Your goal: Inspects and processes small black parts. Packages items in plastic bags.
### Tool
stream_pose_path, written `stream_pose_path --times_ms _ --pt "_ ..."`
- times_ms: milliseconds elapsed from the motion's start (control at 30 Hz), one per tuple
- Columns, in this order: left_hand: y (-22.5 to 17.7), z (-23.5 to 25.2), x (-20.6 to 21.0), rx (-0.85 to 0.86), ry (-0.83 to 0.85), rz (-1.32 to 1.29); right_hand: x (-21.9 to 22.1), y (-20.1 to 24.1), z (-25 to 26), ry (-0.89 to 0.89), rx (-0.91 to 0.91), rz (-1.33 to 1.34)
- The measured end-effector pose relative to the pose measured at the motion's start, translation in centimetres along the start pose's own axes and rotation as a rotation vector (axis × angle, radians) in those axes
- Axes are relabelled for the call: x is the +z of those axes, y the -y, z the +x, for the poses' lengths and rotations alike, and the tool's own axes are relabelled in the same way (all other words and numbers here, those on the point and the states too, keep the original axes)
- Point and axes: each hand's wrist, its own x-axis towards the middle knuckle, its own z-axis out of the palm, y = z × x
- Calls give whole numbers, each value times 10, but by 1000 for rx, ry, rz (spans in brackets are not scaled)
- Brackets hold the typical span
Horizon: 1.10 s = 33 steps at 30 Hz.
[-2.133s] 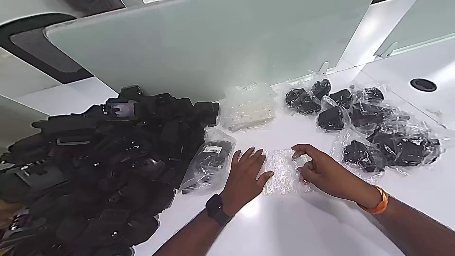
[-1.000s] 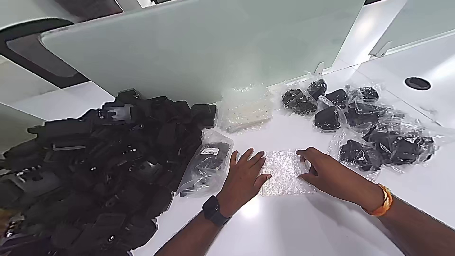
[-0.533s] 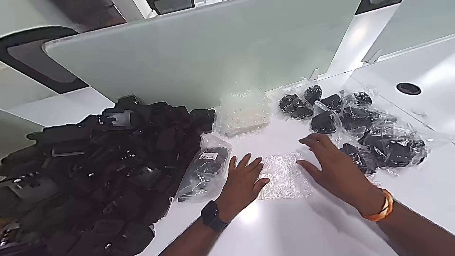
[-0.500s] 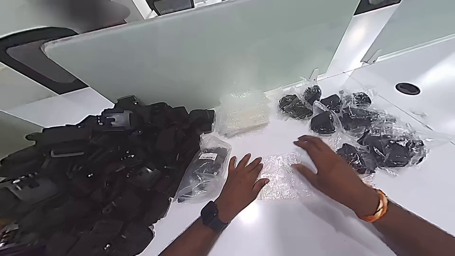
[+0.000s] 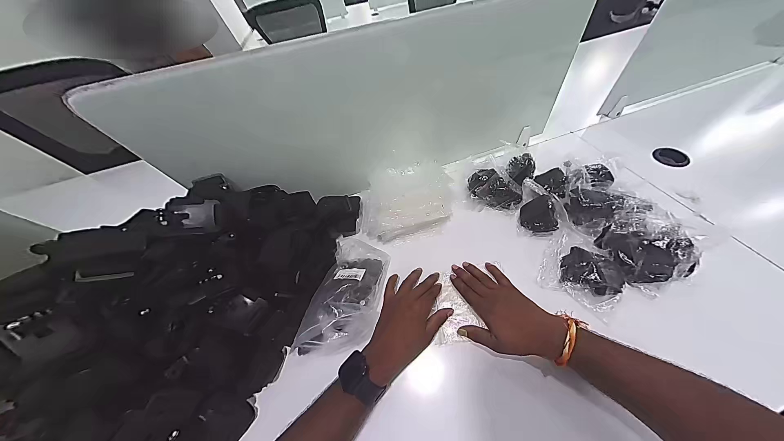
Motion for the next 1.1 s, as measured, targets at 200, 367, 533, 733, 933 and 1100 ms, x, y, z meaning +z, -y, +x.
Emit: stream_pose_path --times_ms 200,367,533,733,933,1100 --pt "0 1 -1 -8 15 13 -2 -5 -13 -17 101 -19" --pt "0 0 -2 -13 28 6 -4 -15 -28 -11 158 -50" --pt "-8 0 -9 -43 104 27 -6 -16 -32 -14 171 -75" --pt "-14 4 -29 -101 331 19 -8 -14 -32 9 172 -65" --pt "-16 -3 -23 -70 353 59 -34 -7 -26 212 198 -3" --pt "-15 -2 -27 -66 384 63 -100 -30 13 -98 200 45"
